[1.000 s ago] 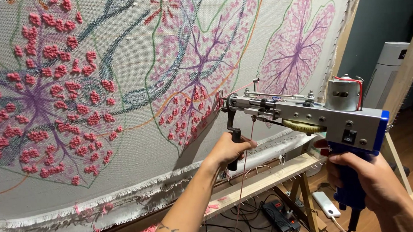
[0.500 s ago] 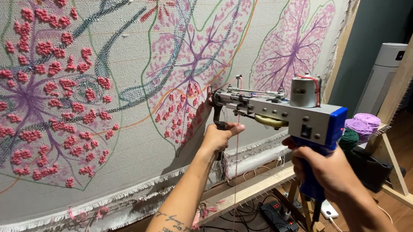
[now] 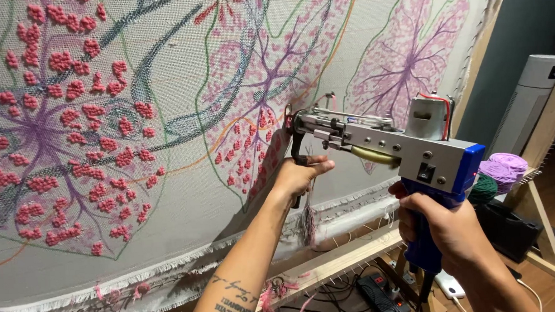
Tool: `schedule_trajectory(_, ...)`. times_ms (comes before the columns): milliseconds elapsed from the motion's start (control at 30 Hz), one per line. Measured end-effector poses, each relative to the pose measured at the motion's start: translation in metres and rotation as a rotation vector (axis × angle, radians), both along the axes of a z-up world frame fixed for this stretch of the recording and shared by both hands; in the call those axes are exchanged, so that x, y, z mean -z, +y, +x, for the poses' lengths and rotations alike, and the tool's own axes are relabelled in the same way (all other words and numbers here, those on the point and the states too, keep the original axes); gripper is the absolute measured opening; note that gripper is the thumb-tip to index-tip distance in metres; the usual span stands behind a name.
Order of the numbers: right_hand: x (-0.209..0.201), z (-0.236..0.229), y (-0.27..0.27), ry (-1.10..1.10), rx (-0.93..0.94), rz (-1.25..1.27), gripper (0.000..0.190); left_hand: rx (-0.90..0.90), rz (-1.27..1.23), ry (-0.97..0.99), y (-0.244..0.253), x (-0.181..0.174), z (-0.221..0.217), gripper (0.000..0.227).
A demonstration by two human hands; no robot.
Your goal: Using a tufting gun to create a floral pattern on a rug canvas.
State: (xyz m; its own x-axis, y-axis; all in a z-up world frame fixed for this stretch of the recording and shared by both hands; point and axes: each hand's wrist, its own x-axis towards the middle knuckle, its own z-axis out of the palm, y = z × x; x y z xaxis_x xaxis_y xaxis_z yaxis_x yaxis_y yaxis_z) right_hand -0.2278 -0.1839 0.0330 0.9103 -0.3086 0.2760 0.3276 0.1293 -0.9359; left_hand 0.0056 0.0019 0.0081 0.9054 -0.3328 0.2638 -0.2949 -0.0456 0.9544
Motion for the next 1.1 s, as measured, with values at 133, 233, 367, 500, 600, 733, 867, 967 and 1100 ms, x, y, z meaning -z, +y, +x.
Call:
schedule_trajectory(133,-0.001,0.000,-0.002,0.001,-0.015,0.009,0.021,0.003,0.016,-0.014,-0.003,-0.007,0.001,0.042)
schedule_trajectory(233,-0.004,-0.002,-0.005,0.004,-0.006,0.023,0.021,-0.017,0.043,-0.016,-0.006,-0.010,-0.001,0.040)
schedule_trajectory(367,-0.002,-0.004,-0.028,0.055,0.040,0.004,0.022,0.083,-0.034,0.004,-0.008,-0.004,-0.003,0.037)
schedule_trajectory(500,0.014,-0.009,-0.071,0.033,0.040,0.011,0.021,0.314,-0.103,0.119,0.000,-0.019,-0.040,0.033)
schedule_trajectory(600,0.032,-0.011,-0.114,0.019,-0.054,0.066,0.027,0.435,-0.153,0.178,-0.004,-0.022,-0.060,0.029)
schedule_trajectory(733,0.040,-0.033,-0.135,-0.040,-0.051,-0.010,0.033,0.458,-0.161,0.169,-0.022,-0.007,-0.070,0.025)
schedule_trajectory(867,0.041,-0.050,-0.138,0.061,0.015,0.042,0.035,0.448,-0.106,0.083,-0.037,-0.005,-0.073,0.020)
schedule_trajectory(967,0.040,-0.057,-0.139,0.057,0.037,0.047,0.035,0.426,-0.041,0.022,-0.042,-0.001,-0.071,0.017)
schedule_trajectory(1100,0.048,-0.052,-0.143,0.039,0.010,0.038,0.036,0.406,0.005,-0.013,-0.040,0.006,-0.073,0.017)
